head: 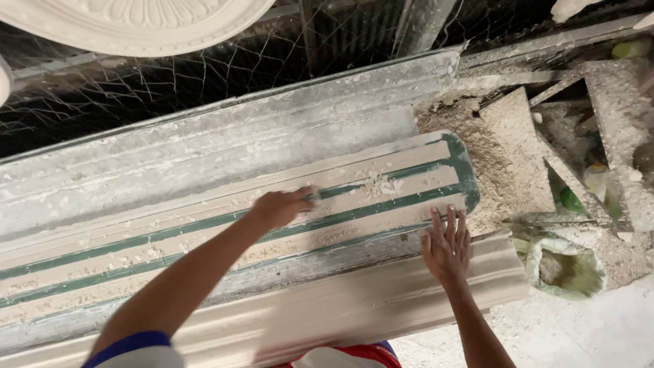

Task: The person scrapes a white powdery residue from the surface of a long, rectangular mold using a small metal scraper. The person repeatedly scrapes along the length of the mold, removing the residue.

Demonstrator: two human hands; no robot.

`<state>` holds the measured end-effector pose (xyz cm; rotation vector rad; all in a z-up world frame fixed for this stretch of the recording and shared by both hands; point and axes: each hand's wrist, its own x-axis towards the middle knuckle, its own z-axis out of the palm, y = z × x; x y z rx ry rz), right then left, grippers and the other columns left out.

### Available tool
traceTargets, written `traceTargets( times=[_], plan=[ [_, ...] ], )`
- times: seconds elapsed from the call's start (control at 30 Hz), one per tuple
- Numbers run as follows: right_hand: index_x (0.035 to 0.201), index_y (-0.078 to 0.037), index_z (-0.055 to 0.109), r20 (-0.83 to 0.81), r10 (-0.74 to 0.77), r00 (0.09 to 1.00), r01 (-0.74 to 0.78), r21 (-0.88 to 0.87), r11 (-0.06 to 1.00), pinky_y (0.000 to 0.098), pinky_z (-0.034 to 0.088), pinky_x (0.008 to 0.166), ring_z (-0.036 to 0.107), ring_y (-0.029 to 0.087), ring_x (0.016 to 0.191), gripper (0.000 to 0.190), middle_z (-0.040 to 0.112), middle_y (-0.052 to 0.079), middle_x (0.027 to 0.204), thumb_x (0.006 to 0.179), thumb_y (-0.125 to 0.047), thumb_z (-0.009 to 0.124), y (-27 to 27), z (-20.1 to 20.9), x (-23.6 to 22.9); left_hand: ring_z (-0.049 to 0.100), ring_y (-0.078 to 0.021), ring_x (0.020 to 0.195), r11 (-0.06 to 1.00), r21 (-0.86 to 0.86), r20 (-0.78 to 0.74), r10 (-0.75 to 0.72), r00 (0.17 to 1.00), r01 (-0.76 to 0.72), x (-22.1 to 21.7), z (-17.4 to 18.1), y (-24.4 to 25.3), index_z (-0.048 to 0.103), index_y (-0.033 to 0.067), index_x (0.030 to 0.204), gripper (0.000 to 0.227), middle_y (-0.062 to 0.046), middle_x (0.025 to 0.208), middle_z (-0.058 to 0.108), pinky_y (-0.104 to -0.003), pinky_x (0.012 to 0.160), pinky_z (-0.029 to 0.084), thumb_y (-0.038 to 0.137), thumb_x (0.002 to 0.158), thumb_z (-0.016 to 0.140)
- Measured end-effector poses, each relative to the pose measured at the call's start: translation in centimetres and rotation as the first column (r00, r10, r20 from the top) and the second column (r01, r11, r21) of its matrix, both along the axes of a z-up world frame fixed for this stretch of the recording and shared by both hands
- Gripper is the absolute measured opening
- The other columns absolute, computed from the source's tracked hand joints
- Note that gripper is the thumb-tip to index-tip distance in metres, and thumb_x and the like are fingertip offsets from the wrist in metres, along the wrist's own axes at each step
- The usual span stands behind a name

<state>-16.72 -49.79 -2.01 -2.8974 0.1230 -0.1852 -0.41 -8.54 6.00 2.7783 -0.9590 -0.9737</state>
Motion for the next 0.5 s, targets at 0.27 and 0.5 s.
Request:
traceTargets(
  times=[0.27,0.5],
  plan=[
    [0.155,-0.019,0.044,0.042,-0.001,0.999,0.003,-0.034,0.999,0.0626,0.033,0.116,0.027,0.044,0.153,0.061,0.034,0.019,0.163,0.098,-0.040,0.052,0.3,1.0,0.2,0.064,-0.0287,0.115,0.951,-0.244,-0.128,0.161,0.979,-0.188,2.8,-3.4,-10.8,0.040,0.0340,0.157,0.046,0.002,0.163,0.035,-0.048,0.102,0.044,0.041,0.113,0.052],
    [0.157,-0.020,0.042,0.045,-0.010,0.999,0.009,0.005,1.000,0.0584,0.034,0.118,0.026,0.042,0.155,0.061,0.033,0.017,0.166,0.100,-0.038,0.051,-0.5,0.5,-0.2,0.064,-0.0247,0.123,0.929,-0.334,0.142,-0.115,0.983,0.157,3.0,-2.1,-14.6,0.065,0.0326,0.130,0.047,0.008,0.164,0.035,-0.040,0.081,0.060,0.004,0.093,0.058]
  ],
)
